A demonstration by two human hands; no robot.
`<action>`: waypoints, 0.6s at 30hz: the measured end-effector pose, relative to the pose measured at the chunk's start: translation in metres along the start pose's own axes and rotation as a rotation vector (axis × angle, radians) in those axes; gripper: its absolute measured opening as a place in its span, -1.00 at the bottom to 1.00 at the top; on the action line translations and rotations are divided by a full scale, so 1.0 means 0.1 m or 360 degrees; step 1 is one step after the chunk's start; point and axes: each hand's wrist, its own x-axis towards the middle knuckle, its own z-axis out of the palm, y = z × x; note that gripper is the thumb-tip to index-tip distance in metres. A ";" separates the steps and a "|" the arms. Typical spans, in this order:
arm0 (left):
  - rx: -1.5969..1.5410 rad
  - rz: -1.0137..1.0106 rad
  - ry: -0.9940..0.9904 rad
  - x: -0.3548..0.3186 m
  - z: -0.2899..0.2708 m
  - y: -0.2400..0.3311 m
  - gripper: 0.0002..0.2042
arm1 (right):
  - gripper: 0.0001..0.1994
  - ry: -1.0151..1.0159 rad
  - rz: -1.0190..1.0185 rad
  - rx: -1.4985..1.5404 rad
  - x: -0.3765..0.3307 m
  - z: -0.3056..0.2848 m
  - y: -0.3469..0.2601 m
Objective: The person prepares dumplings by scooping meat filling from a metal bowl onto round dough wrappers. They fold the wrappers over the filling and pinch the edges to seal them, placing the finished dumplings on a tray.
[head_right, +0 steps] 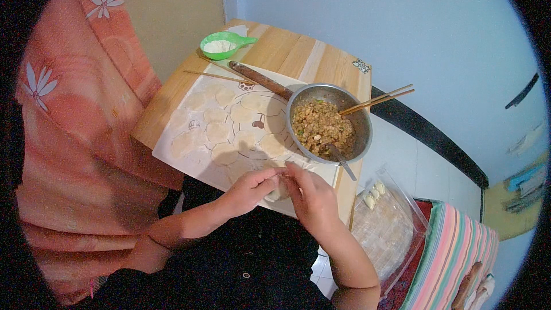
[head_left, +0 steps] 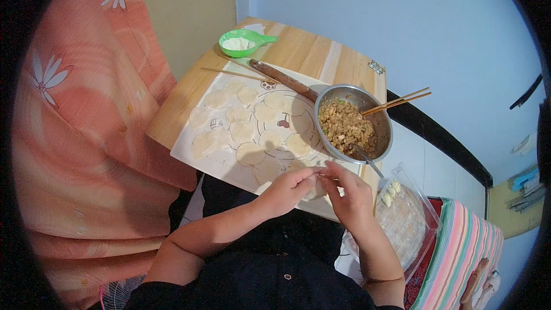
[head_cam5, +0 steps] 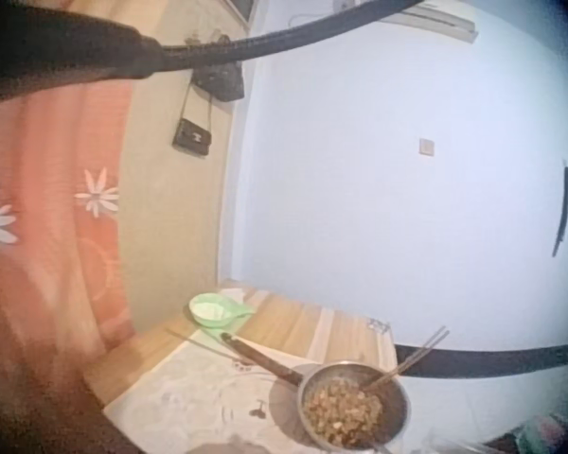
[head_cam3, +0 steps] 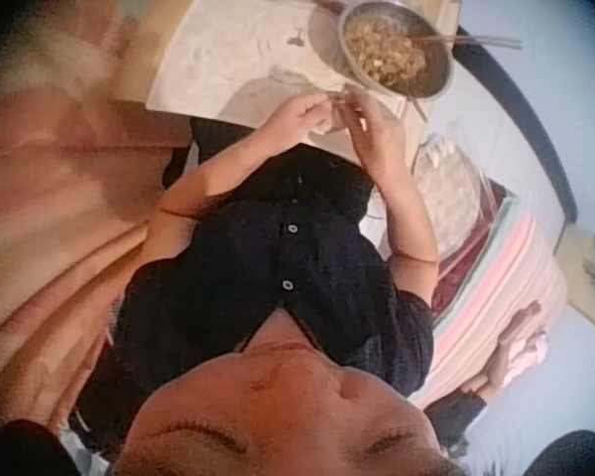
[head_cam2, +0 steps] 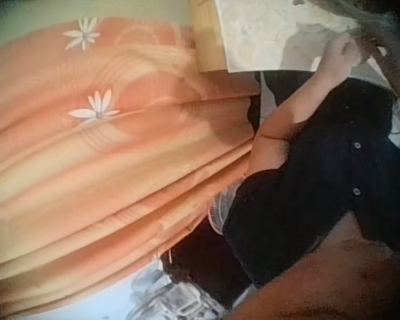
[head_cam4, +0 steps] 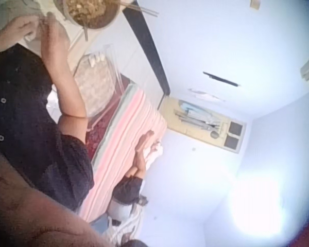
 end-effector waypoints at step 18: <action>0.0231 0.0032 -0.0099 -0.03 0.05 0.07 -0.63 | -0.61 0.0033 -0.0051 -0.0113 -0.16 0.05 0.14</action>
